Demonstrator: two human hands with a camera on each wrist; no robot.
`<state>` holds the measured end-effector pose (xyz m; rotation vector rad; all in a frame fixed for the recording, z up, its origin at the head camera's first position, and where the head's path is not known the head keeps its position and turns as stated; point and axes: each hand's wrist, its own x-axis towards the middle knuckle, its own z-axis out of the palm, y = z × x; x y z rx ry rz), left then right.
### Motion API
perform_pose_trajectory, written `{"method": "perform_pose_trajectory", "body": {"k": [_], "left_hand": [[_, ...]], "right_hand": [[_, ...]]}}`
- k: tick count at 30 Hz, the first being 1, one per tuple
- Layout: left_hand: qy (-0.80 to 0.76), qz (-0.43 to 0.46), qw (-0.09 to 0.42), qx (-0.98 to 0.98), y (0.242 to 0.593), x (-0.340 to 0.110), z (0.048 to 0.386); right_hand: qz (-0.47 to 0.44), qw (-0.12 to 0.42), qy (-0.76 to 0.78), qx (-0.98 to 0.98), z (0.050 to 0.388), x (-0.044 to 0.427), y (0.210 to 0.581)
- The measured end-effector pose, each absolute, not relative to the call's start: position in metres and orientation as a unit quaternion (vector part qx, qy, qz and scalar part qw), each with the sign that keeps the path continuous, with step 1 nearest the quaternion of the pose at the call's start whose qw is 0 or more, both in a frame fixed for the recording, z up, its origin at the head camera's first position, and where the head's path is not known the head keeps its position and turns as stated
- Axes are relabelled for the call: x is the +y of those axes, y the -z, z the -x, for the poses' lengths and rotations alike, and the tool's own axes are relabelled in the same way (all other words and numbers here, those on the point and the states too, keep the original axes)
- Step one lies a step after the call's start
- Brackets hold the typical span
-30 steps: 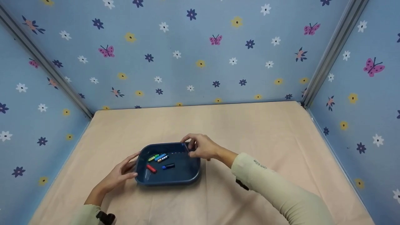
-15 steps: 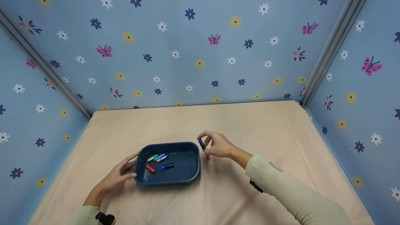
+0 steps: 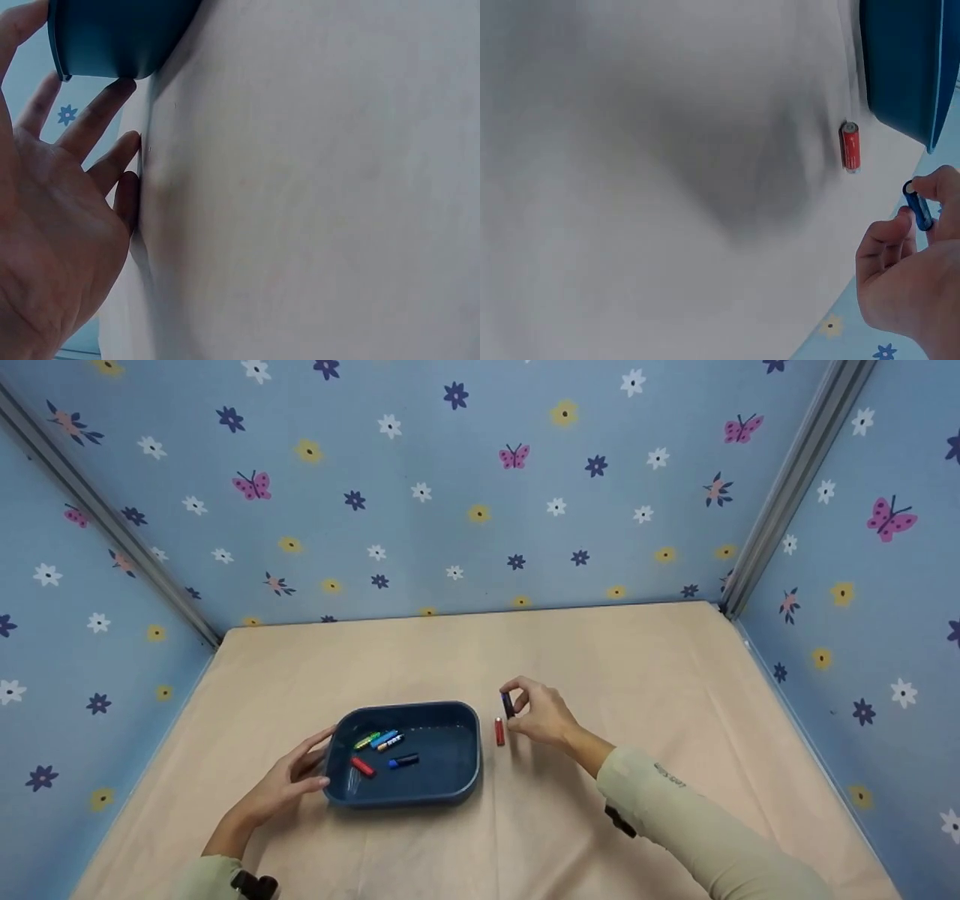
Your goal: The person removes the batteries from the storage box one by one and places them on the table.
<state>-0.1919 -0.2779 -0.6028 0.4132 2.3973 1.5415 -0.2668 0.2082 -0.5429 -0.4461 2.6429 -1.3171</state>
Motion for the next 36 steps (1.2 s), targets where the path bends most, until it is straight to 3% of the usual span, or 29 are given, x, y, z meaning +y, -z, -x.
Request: {"method": "perform_pose_trajectory", "body": {"k": [18, 36], "left_hand": [[-0.526, -0.142, 0.132, 0.828, 0.603, -0.278, 0.192], [-0.534, -0.144, 0.131, 0.823, 0.606, -0.278, 0.193]], "right_hand": [[0.079, 0.116, 0.483, 0.864, 0.262, 0.201, 0.583], [0.104, 0.118, 0.459, 0.875, 0.259, 0.199, 0.587]]}}
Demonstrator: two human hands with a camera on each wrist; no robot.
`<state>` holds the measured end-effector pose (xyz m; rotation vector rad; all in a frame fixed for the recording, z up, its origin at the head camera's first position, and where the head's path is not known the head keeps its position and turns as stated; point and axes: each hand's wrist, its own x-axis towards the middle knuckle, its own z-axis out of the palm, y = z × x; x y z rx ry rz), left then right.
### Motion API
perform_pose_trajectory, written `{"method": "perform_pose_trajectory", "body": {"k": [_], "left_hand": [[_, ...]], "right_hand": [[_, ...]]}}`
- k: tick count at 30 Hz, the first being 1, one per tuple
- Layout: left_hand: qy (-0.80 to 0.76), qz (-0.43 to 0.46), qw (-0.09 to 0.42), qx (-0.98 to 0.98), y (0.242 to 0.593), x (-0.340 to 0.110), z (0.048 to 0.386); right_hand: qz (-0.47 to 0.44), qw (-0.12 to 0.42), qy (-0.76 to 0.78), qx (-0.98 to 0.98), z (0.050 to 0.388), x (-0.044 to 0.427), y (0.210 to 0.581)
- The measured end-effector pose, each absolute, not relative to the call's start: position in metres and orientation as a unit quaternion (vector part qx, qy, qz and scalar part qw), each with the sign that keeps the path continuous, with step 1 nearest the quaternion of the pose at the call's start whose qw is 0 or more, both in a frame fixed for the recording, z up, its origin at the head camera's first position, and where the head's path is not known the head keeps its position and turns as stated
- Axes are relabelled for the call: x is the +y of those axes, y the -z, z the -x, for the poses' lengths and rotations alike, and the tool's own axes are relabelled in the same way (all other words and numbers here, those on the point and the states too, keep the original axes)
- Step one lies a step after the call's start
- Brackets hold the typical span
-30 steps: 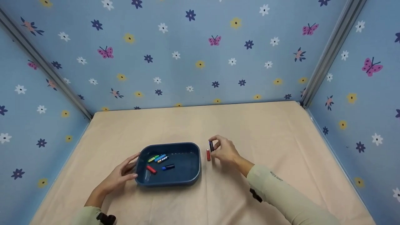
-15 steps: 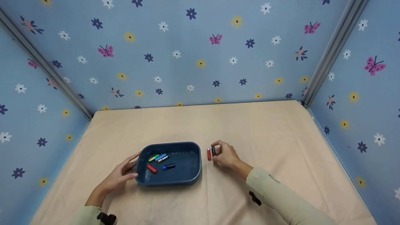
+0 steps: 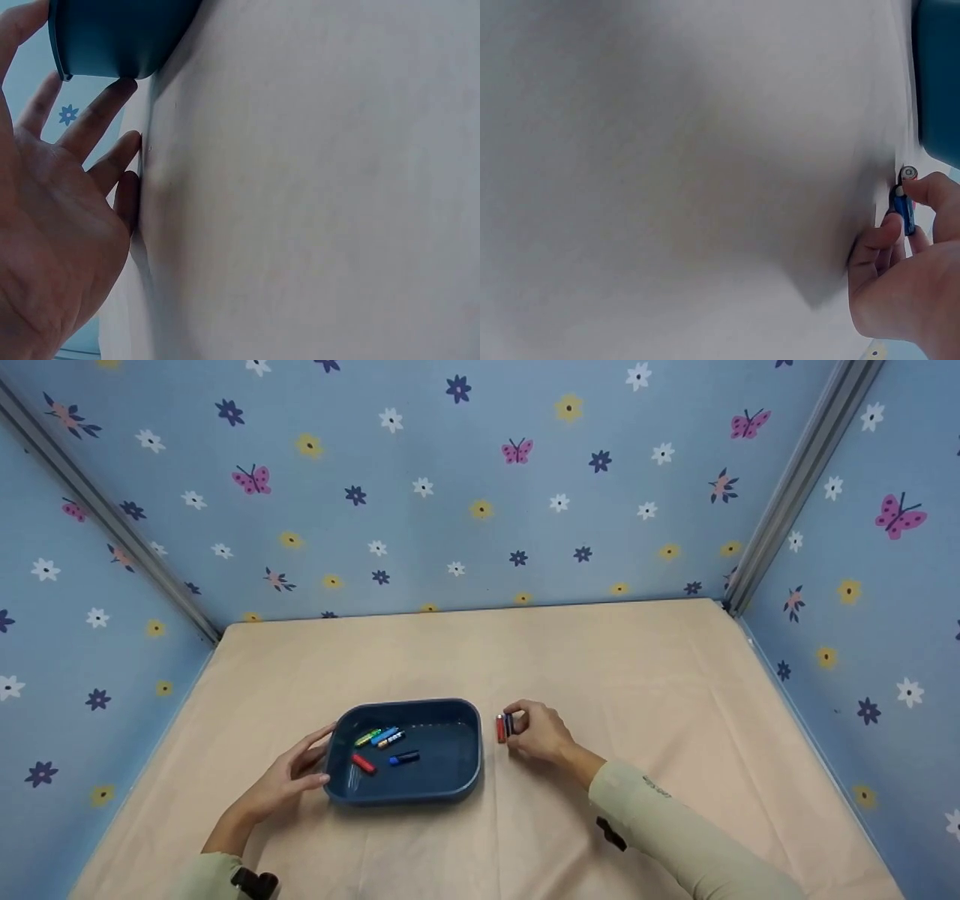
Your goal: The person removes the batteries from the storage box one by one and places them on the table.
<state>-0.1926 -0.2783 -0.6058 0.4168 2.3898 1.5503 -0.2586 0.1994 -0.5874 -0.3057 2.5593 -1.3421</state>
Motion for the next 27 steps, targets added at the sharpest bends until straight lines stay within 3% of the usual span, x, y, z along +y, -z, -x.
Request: {"method": "perform_pose_trajectory", "body": {"k": [15, 27], "left_hand": [[-0.532, -0.134, 0.138, 0.825, 0.604, -0.277, 0.193], [-0.549, -0.149, 0.166, 0.806, 0.603, -0.286, 0.198]], "right_hand": [[0.119, 0.129, 0.466, 0.867, 0.261, 0.203, 0.585], [0.114, 0.167, 0.444, 0.873, 0.268, 0.209, 0.558]]}}
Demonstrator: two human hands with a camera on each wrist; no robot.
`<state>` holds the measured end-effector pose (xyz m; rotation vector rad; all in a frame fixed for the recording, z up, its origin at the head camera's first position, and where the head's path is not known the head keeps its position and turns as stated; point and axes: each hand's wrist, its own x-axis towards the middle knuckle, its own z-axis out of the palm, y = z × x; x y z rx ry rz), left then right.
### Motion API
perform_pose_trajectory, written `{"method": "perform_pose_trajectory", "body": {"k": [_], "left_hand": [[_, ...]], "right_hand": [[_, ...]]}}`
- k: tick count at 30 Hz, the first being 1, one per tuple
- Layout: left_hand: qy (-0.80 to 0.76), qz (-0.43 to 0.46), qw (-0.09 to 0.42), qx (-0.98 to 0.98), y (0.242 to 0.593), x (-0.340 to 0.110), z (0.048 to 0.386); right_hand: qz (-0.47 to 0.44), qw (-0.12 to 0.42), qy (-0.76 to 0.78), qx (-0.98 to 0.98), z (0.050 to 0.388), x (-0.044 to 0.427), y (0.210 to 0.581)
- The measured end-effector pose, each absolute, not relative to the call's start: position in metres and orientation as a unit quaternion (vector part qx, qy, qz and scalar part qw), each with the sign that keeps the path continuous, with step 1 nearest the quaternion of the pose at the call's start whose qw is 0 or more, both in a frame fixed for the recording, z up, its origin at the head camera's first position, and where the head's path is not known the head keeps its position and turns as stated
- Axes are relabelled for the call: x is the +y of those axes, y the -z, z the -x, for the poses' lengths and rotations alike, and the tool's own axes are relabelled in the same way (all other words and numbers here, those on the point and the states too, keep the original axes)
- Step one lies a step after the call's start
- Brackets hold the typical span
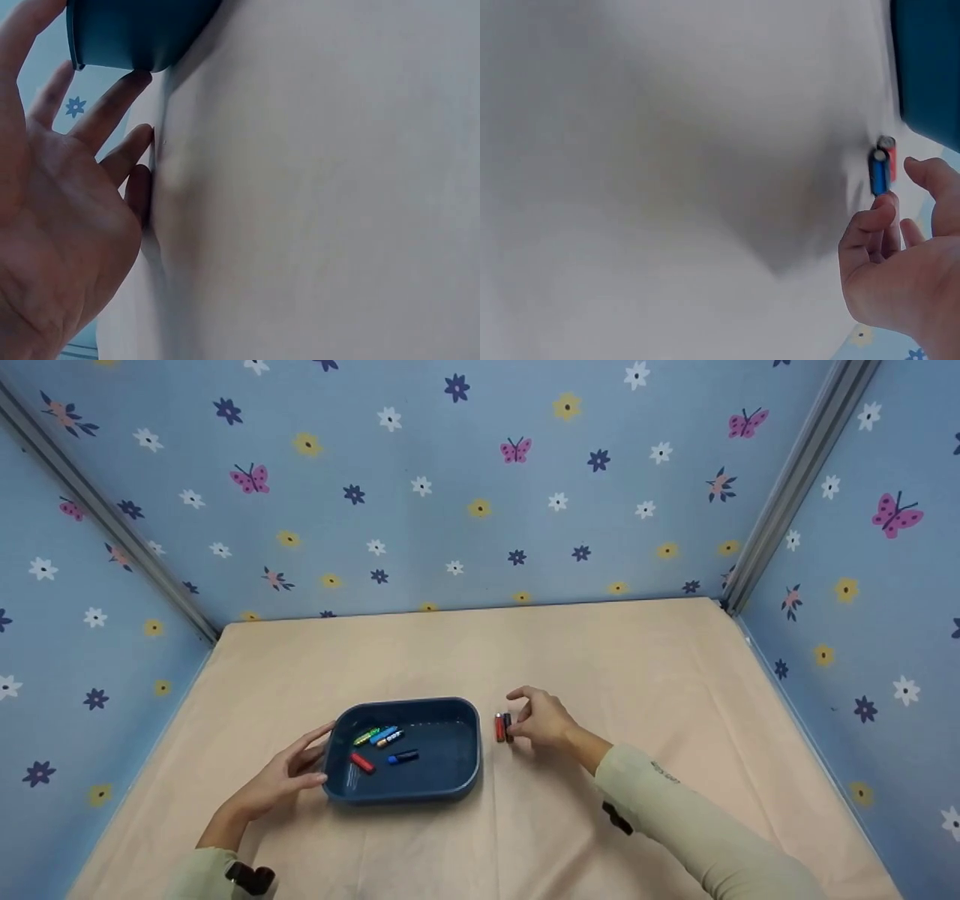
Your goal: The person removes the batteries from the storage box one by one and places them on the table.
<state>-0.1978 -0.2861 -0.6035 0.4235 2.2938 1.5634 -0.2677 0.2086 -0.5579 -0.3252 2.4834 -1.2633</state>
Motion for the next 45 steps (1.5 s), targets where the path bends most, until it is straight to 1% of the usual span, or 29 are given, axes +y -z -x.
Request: {"method": "perform_pose_trajectory", "body": {"k": [9, 19, 22, 27, 30, 34, 39, 45], "left_hand": [[-0.560, -0.165, 0.184, 0.790, 0.599, -0.294, 0.202], [-0.546, -0.176, 0.173, 0.801, 0.593, -0.291, 0.209], [-0.549, -0.188, 0.169, 0.797, 0.592, -0.293, 0.209], [-0.542, -0.208, 0.160, 0.798, 0.597, -0.297, 0.209], [-0.553, -0.189, 0.168, 0.794, 0.597, -0.296, 0.209], [-0.565, -0.160, 0.178, 0.789, 0.597, -0.294, 0.206], [-0.556, -0.150, 0.180, 0.798, 0.600, -0.294, 0.203], [-0.550, -0.148, 0.179, 0.802, 0.595, -0.293, 0.206]], "right_hand": [[0.139, 0.150, 0.417, 0.885, 0.277, 0.206, 0.547], [0.153, 0.136, 0.406, 0.891, 0.283, 0.204, 0.543], [0.181, 0.149, 0.416, 0.879, 0.289, 0.203, 0.542], [0.233, 0.203, 0.449, 0.838, 0.299, 0.200, 0.538], [0.249, 0.225, 0.447, 0.829, 0.304, 0.196, 0.533], [0.265, 0.233, 0.432, 0.830, 0.309, 0.189, 0.528], [0.281, 0.246, 0.425, 0.825, 0.314, 0.177, 0.523], [0.299, 0.243, 0.426, 0.819, 0.314, 0.163, 0.517]]}}
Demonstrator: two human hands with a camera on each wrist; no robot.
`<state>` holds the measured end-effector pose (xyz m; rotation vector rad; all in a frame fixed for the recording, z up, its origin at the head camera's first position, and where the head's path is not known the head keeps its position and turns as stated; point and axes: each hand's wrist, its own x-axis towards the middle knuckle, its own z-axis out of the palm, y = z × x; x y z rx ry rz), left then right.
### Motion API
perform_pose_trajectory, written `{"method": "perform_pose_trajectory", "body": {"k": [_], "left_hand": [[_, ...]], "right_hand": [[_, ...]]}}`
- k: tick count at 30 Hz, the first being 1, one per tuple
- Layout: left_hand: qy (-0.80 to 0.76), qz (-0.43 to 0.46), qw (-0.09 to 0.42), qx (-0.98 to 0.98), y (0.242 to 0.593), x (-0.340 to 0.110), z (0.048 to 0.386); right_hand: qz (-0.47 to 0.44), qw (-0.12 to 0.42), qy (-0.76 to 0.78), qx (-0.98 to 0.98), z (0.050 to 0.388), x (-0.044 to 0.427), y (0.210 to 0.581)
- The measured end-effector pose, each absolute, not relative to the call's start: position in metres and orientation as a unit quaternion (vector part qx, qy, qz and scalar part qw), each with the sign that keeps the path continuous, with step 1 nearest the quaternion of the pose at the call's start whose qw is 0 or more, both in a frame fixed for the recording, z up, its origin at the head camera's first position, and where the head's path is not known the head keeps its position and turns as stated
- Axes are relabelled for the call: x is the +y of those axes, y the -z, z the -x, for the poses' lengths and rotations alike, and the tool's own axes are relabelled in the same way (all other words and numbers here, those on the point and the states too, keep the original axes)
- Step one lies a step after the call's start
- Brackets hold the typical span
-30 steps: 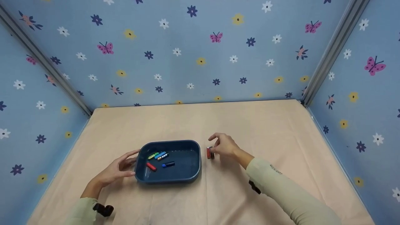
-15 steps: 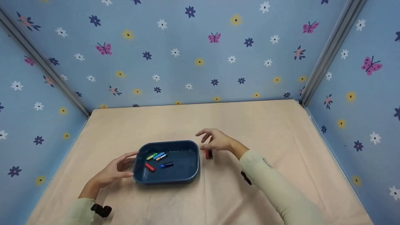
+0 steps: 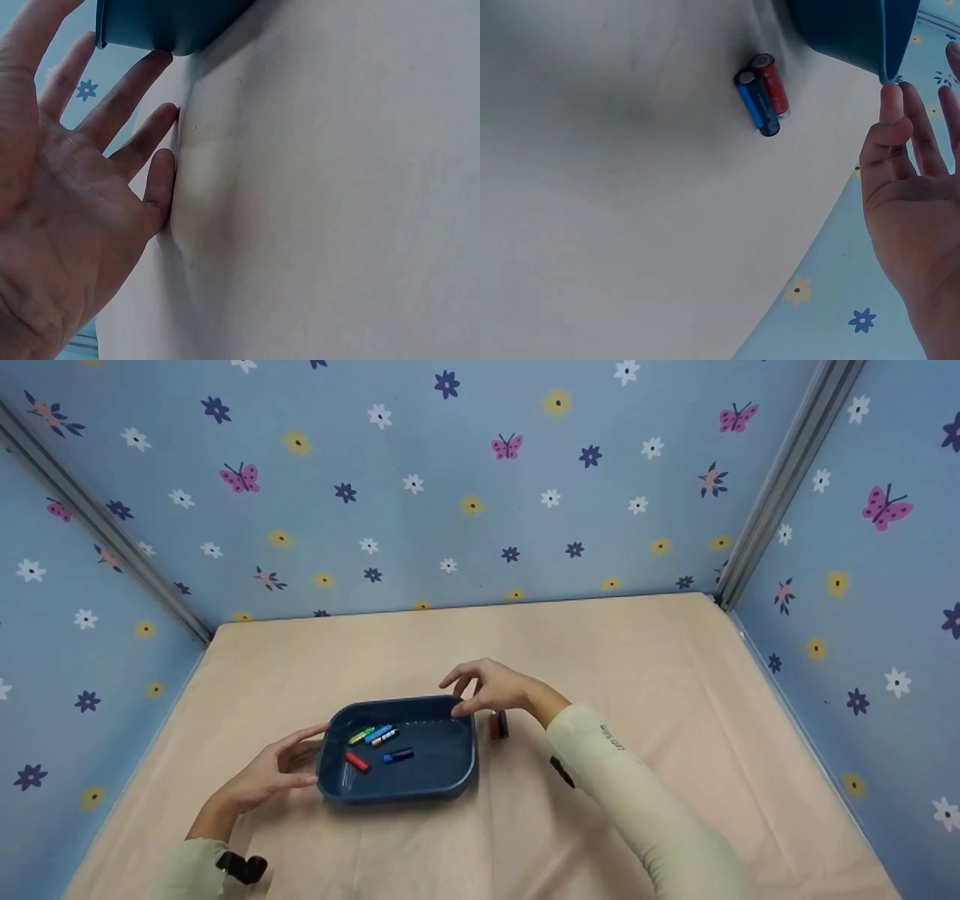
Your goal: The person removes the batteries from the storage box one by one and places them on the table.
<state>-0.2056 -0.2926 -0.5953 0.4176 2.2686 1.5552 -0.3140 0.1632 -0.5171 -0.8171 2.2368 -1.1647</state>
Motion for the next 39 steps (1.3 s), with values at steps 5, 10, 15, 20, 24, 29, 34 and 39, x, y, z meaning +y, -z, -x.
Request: {"method": "perform_pose_trajectory", "body": {"k": [5, 10, 15, 20, 24, 29, 34, 39], "left_hand": [[-0.558, -0.153, 0.184, 0.794, 0.596, -0.294, 0.205], [-0.552, -0.149, 0.176, 0.801, 0.598, -0.294, 0.202], [-0.551, -0.136, 0.176, 0.804, 0.598, -0.294, 0.199], [-0.552, -0.136, 0.176, 0.804, 0.599, -0.293, 0.200], [-0.554, -0.137, 0.175, 0.803, 0.598, -0.293, 0.202], [-0.560, -0.144, 0.175, 0.797, 0.598, -0.294, 0.203], [-0.558, -0.148, 0.177, 0.797, 0.598, -0.292, 0.204], [-0.558, -0.149, 0.177, 0.797, 0.597, -0.292, 0.205]], "right_hand": [[0.319, 0.249, 0.410, 0.817, 0.313, 0.147, 0.515], [0.335, 0.255, 0.398, 0.815, 0.312, 0.131, 0.509], [0.354, 0.266, 0.387, 0.809, 0.310, 0.114, 0.506], [0.371, 0.285, 0.377, 0.800, 0.308, 0.101, 0.507], [0.373, 0.308, 0.364, 0.796, 0.308, 0.091, 0.507], [0.378, 0.334, 0.340, 0.794, 0.310, 0.079, 0.506], [0.376, 0.356, 0.322, 0.792, 0.312, 0.070, 0.509], [0.379, 0.362, 0.320, 0.789, 0.312, 0.063, 0.516]]}}
